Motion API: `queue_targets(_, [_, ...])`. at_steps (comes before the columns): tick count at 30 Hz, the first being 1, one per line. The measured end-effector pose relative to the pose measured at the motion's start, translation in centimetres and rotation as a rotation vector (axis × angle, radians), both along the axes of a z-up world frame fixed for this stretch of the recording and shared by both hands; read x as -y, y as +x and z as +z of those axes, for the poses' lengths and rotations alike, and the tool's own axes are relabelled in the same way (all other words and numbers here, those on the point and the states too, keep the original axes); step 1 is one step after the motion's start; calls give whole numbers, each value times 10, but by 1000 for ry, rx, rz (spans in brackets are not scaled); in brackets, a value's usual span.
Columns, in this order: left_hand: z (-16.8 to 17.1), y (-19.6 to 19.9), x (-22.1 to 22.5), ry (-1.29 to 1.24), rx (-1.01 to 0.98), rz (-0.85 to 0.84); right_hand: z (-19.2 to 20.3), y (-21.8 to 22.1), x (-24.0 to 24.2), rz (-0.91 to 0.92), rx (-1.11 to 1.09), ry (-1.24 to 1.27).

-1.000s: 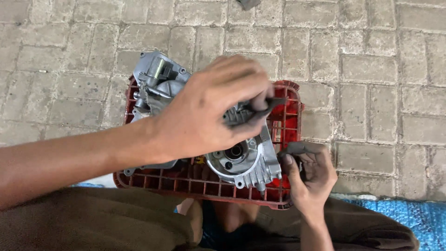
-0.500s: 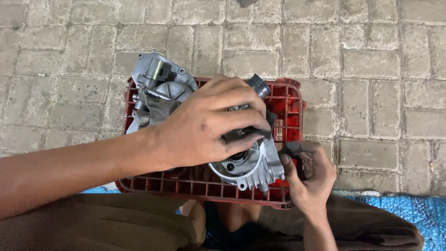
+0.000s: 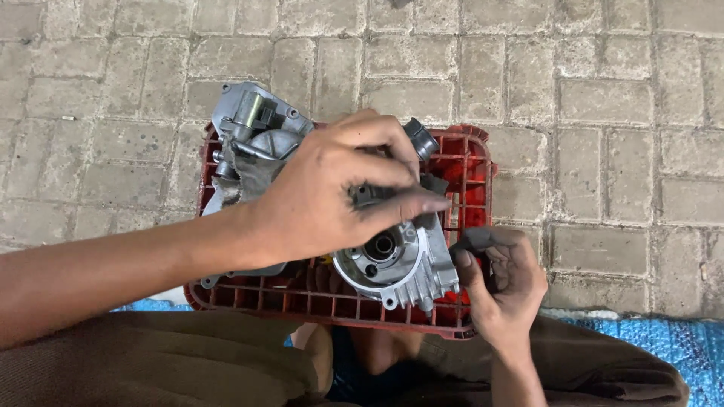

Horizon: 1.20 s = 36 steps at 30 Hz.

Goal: Polishing the mating surface of a metal cylinder head using sandpaper to ensure a clean, flat seal.

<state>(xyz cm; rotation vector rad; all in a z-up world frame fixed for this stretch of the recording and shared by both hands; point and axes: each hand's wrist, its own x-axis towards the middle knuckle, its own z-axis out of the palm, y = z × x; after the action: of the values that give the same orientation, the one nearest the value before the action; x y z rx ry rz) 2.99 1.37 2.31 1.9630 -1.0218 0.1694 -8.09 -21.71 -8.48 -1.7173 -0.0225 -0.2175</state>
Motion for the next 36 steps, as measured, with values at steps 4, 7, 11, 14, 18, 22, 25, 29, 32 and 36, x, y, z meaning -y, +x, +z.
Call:
queue_targets(4, [6, 0, 2, 19, -42, 67, 0, 1, 1, -18, -1, -66])
queue_targets(7, [3, 0, 4, 75, -93, 67, -5, 1, 2, -4, 16, -42])
queue_targets(11, [0, 1, 4, 46, -197, 108, -1, 1, 2, -2, -3, -29])
queue_targets(14, [0, 1, 6, 9, -278, 109, -2, 2, 3, 10, 6, -23])
queue_targets(18, [1, 5, 6, 56, -414, 191, -4, 2, 4, 27, 24, -33])
queue_targets(22, [6, 6, 7, 57, -265, 156, -3, 1, 4, 11, 5, -38])
queue_targets(25, [6, 5, 7, 81, -195, 153, -3, 1, 5, 14, 16, -65])
queue_targets(29, [8, 6, 6, 68, -215, 113, -1, 4, 4, 12, 26, -65])
queue_targets(32, [5, 6, 4, 94, -236, 110, -2, 3, 5, 17, 31, -72])
queue_targets(36, [4, 7, 4, 66, -266, 126, -2, 3, 4, 17, 38, -73])
